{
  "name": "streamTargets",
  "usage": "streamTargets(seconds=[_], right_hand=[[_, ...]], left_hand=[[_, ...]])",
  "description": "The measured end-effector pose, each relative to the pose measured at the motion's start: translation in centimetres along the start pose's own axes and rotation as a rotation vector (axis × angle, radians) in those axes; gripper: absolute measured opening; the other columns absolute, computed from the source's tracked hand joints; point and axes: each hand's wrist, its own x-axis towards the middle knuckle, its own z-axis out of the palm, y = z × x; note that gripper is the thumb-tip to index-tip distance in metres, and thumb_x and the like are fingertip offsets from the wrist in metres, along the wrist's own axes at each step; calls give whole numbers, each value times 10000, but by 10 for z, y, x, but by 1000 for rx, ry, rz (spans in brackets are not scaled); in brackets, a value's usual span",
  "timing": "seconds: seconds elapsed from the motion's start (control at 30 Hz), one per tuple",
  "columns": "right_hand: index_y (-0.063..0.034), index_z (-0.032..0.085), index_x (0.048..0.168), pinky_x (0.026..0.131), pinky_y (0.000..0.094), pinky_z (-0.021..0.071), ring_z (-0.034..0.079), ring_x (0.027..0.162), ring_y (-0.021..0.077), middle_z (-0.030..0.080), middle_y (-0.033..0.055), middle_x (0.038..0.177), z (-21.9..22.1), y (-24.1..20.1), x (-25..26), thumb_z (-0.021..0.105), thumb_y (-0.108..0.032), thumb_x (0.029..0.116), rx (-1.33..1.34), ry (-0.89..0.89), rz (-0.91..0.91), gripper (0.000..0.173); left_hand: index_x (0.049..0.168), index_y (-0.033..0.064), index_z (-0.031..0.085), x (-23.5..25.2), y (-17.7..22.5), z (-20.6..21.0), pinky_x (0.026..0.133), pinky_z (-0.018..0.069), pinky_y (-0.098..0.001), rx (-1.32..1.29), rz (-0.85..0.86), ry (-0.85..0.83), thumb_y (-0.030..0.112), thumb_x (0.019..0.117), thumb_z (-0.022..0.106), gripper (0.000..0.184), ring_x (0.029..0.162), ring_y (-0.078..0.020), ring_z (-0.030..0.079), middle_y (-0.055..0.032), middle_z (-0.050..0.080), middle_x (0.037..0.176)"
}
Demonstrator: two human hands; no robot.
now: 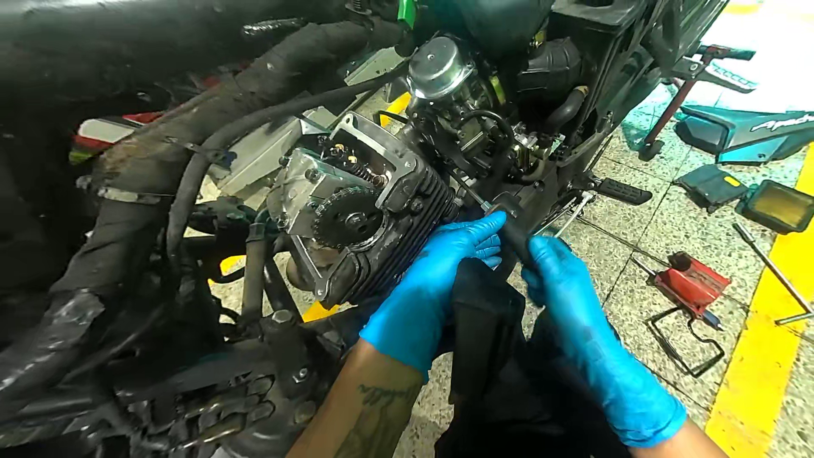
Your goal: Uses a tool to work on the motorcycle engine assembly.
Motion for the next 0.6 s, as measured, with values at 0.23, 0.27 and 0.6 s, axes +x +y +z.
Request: streamTargets(seconds=[0.23,0.27,0.6], right_hand=[[-61,630,1315,662,427,549,678,782,228,700,79,943,-11,20,8,589,-526,979,-644,154,-548,575],[-39,658,1276,669,460,550,690,787,264,712,111,940,-8,25,13,617,-491,964,-672,211,-627,551],[-91,639,1280,633,398,545,672,746,199,709,59,938,-15,14,13,619,-455,973,-618,113,-488,476]], left_hand=[[1247,140,696,58,-58,-36,867,619,-395,-2,89,-146,529,901,735,522,1041,-207,725,-85,737,1136],[1275,129,687,54,-57,-35,864,621,-388,-1,126,-176,509,930,710,514,1047,-203,725,-89,735,1155],[1188,33,660,-15,27,26,754,552,-244,48,-94,142,307,999,654,333,840,-102,662,-65,684,962]])
